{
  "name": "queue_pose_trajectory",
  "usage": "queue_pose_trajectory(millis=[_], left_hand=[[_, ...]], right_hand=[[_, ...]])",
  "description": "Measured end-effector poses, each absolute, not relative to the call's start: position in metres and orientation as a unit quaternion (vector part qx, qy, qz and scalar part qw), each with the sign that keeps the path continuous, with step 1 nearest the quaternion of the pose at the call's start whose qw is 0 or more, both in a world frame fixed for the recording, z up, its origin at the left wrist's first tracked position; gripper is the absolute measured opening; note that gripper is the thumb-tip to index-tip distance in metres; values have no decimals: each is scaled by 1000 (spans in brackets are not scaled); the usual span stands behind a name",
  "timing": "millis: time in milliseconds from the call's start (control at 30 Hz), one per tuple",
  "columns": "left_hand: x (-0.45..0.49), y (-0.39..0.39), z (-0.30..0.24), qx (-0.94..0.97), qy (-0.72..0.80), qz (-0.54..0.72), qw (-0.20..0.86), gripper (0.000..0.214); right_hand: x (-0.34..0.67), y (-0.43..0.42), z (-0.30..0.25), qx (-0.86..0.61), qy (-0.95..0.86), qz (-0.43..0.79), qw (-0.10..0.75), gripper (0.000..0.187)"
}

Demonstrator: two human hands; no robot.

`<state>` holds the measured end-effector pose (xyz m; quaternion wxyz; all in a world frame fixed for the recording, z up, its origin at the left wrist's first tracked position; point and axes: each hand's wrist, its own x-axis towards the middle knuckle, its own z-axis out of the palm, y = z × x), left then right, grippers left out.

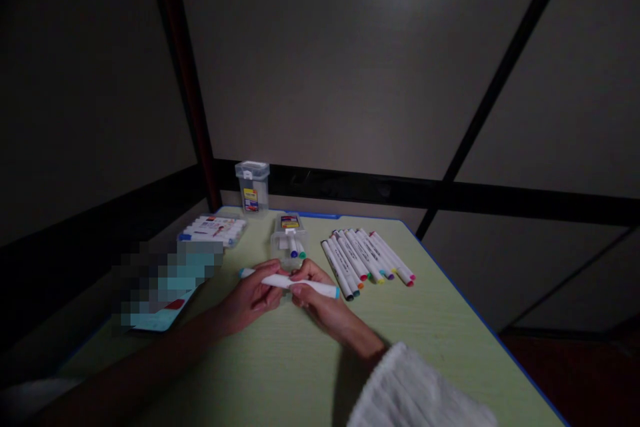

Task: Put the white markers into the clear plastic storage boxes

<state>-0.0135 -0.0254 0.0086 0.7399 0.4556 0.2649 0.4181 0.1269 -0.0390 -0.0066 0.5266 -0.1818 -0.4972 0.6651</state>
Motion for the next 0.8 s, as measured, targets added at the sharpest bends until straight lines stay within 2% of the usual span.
queue_pose_trajectory(millis=[800], left_hand=[[-15,-25,6,473,172,393,769,23]], right_hand=[[126,-40,-2,-142,-431,709,539,12]])
